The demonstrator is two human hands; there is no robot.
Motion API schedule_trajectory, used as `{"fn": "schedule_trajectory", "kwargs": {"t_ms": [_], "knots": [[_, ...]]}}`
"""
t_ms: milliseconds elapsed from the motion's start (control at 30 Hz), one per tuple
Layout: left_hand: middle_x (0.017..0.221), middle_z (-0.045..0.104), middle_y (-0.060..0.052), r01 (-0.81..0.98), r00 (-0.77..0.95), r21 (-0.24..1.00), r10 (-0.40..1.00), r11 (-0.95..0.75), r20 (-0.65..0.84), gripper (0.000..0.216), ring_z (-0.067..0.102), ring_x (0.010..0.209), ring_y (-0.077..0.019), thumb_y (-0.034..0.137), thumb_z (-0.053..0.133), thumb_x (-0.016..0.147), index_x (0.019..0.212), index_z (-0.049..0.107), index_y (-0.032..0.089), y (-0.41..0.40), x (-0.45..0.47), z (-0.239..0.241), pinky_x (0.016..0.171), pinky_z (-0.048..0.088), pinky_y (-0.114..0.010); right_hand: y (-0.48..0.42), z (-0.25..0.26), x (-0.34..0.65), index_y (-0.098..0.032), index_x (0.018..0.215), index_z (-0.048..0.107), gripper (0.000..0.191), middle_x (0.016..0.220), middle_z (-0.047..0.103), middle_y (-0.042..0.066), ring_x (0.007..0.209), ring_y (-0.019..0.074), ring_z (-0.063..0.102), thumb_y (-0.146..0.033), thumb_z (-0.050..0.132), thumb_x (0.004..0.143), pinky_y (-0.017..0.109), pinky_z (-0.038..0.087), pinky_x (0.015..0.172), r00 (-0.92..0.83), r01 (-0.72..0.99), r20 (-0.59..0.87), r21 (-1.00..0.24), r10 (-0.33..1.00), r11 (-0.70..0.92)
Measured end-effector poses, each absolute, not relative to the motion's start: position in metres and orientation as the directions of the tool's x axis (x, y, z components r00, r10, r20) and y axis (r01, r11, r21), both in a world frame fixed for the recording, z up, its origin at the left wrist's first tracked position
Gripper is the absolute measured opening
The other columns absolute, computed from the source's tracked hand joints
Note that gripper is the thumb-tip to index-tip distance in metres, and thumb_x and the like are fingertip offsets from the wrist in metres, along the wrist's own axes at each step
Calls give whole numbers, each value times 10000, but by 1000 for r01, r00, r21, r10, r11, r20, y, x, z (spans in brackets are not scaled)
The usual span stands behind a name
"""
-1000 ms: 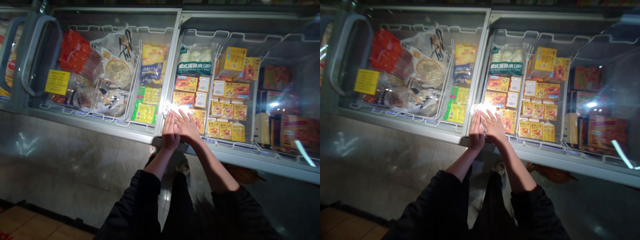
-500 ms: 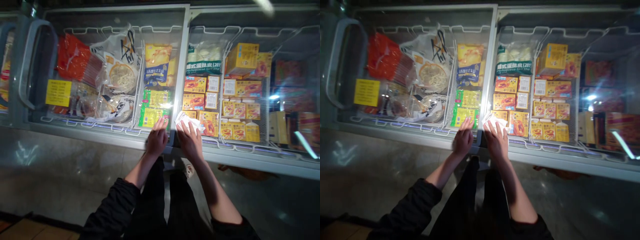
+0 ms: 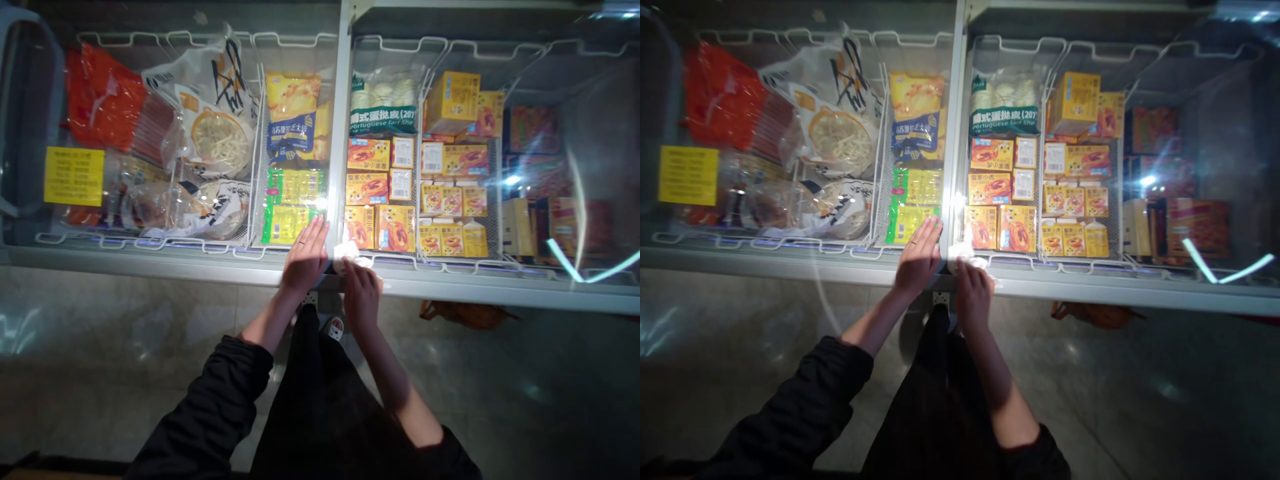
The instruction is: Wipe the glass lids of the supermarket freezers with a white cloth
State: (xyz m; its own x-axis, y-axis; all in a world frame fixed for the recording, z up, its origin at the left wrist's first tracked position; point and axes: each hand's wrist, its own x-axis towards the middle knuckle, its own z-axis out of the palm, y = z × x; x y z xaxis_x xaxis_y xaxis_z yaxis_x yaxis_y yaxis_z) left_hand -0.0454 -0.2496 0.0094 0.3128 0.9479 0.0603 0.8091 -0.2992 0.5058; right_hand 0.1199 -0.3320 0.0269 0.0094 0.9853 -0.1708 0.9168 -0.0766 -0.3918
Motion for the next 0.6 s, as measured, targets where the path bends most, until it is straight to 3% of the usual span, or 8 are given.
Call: {"fn": "schedule_trajectory", "kwargs": {"t_ms": [133, 233, 467, 600], "knots": [[1708, 507, -124, 791, 314, 540, 948, -288, 46, 599, 409, 1637, -270, 125, 442, 1026, 1616, 536, 165, -248, -50, 4, 1370, 377, -509, -351, 19, 101, -405, 1576, 619, 599, 1481, 739, 4, 1507, 262, 573, -136, 383, 1095, 467, 532, 1208, -179, 923, -147, -368, 973, 114], [1718, 502, -111, 790, 320, 530, 945, -307, 70, 598, 389, 1648, -269, 136, 445, 1026, 1615, 545, 177, -250, -53, 4, 1381, 343, -518, -356, 13, 130, -390, 1606, 592, 583, 1609, 645, -19, 1586, 250, 492, -162, 411, 1102, 440, 419, 1318, -222, 934, -168, -319, 961, 160], [1683, 545, -87, 618, 614, 588, 787, -522, 54, 546, 454, 1613, -272, 171, 507, 1023, 1560, 601, 201, -266, -23, 15, 1371, 359, -536, -372, 0, 229, -182, 1548, 673, 578, 1609, 636, 135, 1582, 304, 487, -139, 333, 1083, 465, 330, 1327, 127, 949, -112, -276, 986, -153], [1725, 486, -101, 649, 526, 601, 846, -466, 88, 540, 379, 1655, -256, 156, 442, 1067, 1600, 527, 159, -272, 31, 14, 1379, 340, -556, -375, -1, 206, -109, 1588, 614, 585, 1629, 604, 175, 1590, 331, 477, -167, 284, 1109, 498, 348, 1314, 134, 928, -64, -342, 989, -148]]}}
